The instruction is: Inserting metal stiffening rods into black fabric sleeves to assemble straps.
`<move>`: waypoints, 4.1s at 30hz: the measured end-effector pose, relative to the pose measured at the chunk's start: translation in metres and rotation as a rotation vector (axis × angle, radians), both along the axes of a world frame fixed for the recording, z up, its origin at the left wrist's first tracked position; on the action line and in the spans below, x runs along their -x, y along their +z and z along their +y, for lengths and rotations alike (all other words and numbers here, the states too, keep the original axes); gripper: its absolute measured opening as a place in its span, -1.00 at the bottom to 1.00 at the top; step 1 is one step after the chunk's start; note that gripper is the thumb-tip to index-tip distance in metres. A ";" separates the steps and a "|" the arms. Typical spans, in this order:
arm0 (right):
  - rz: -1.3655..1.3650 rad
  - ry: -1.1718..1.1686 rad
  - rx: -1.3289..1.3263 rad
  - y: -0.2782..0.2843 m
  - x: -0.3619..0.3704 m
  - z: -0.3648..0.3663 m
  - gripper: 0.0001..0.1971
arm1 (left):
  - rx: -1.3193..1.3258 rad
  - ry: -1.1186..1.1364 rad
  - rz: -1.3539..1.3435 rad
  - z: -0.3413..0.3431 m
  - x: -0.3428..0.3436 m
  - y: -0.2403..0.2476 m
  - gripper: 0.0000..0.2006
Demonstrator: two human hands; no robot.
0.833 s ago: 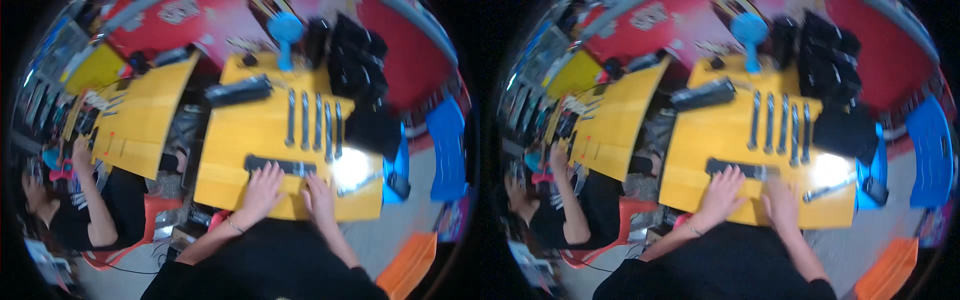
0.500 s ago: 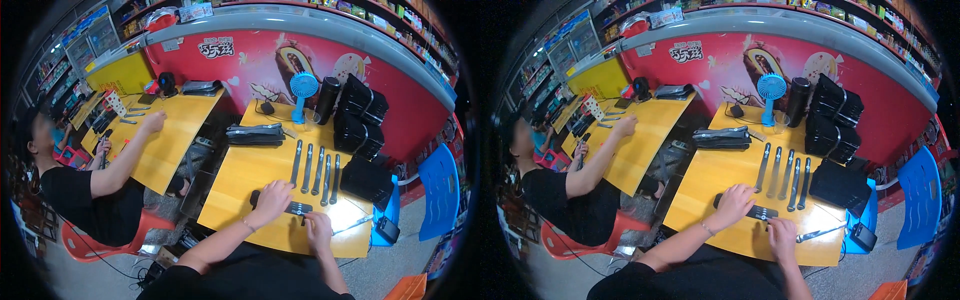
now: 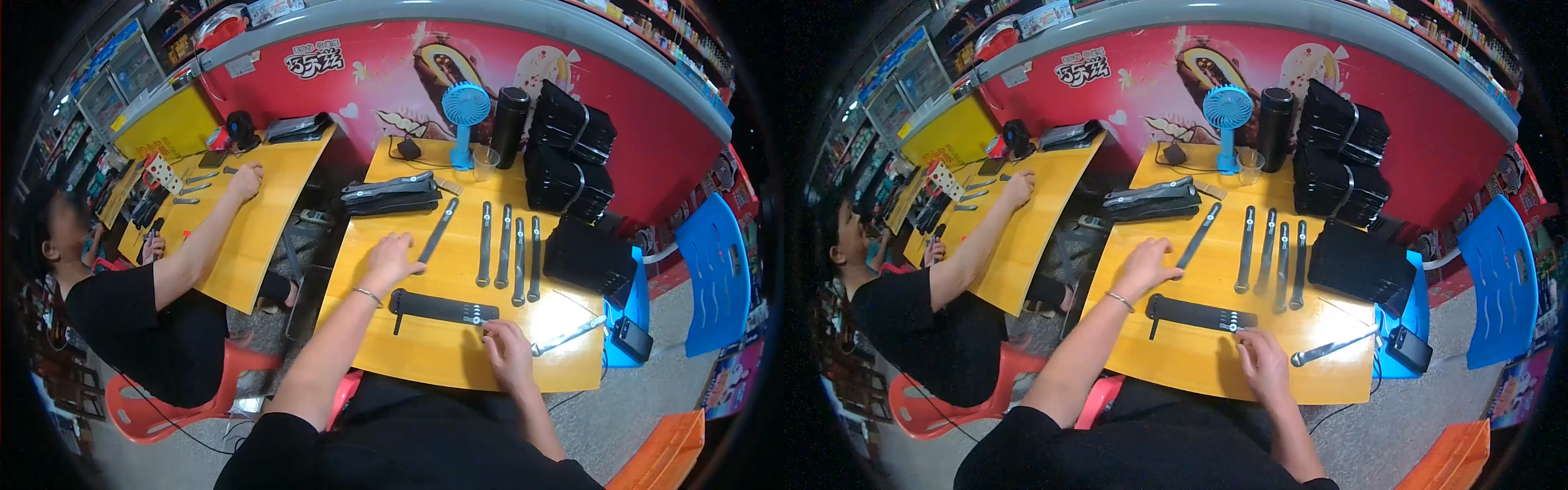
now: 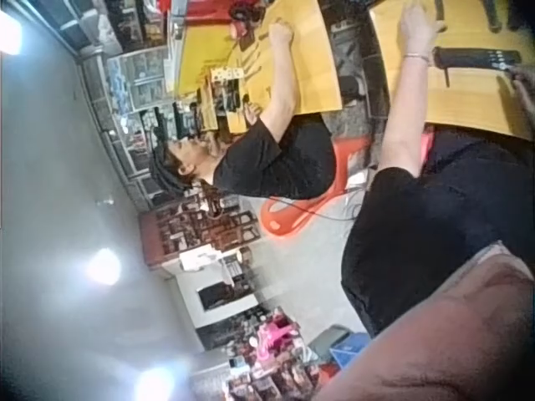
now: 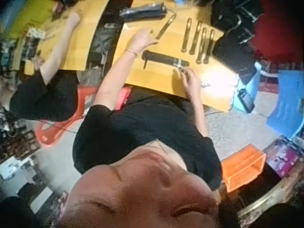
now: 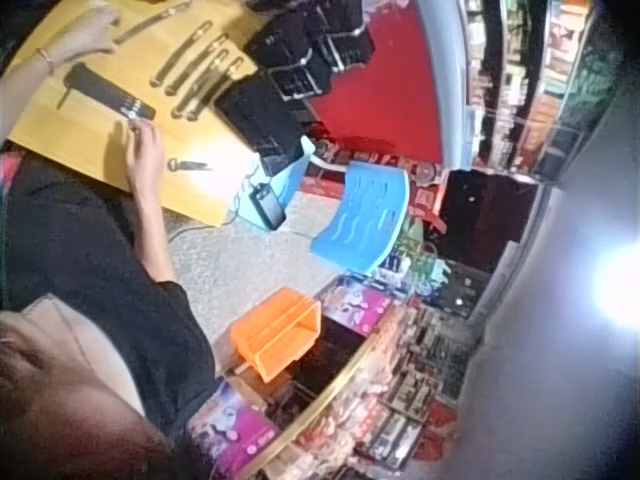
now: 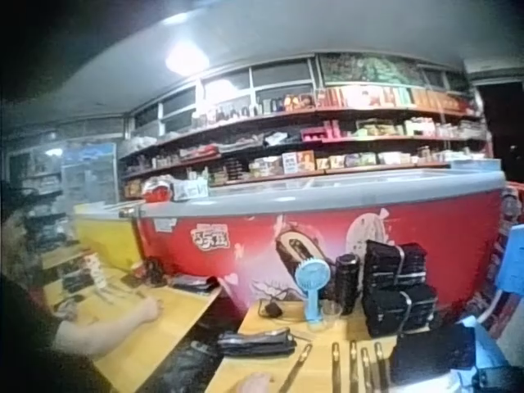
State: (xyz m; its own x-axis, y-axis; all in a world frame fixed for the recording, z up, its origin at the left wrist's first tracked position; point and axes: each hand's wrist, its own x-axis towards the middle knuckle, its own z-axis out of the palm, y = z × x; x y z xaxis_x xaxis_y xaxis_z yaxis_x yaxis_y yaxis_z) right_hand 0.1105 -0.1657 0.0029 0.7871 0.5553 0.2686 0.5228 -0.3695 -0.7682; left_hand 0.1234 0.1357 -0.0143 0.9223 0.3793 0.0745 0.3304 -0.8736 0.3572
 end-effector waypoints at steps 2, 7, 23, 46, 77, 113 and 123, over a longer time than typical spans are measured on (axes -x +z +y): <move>0.044 0.017 0.015 0.004 0.001 0.003 -0.81 | -0.009 -0.010 0.017 0.033 0.011 -0.002 -0.56; 0.017 0.083 0.037 0.001 0.001 0.004 -0.81 | 0.015 0.007 0.153 0.074 0.043 0.005 -0.72; 0.006 0.130 0.072 0.014 0.001 0.022 -0.84 | 0.121 -0.027 -0.071 0.092 0.119 0.009 -0.90; 0.292 0.487 -0.033 0.023 0.020 0.003 -0.71 | 1.117 0.063 -0.197 -0.051 0.171 0.064 -0.87; 0.243 0.141 0.090 -0.026 0.019 0.022 -0.85 | 1.222 -0.180 -0.748 -0.040 0.156 0.101 -0.90; 0.182 0.022 -0.018 -0.048 0.030 0.014 -0.89 | 2.041 -1.273 -0.808 -0.091 0.134 0.157 -0.53; 0.134 0.077 -0.023 -0.036 0.030 0.026 -0.88 | 0.493 -0.007 -0.356 -0.049 0.163 0.023 -0.76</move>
State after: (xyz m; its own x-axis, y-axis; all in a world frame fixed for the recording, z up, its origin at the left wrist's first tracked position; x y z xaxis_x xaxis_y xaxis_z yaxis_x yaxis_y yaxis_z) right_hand 0.0802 -0.1396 -0.0327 0.7720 0.6103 0.1775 0.4415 -0.3140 -0.8405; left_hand -0.0391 0.0867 0.0090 0.8756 0.4415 0.1962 0.1107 -0.5787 0.8080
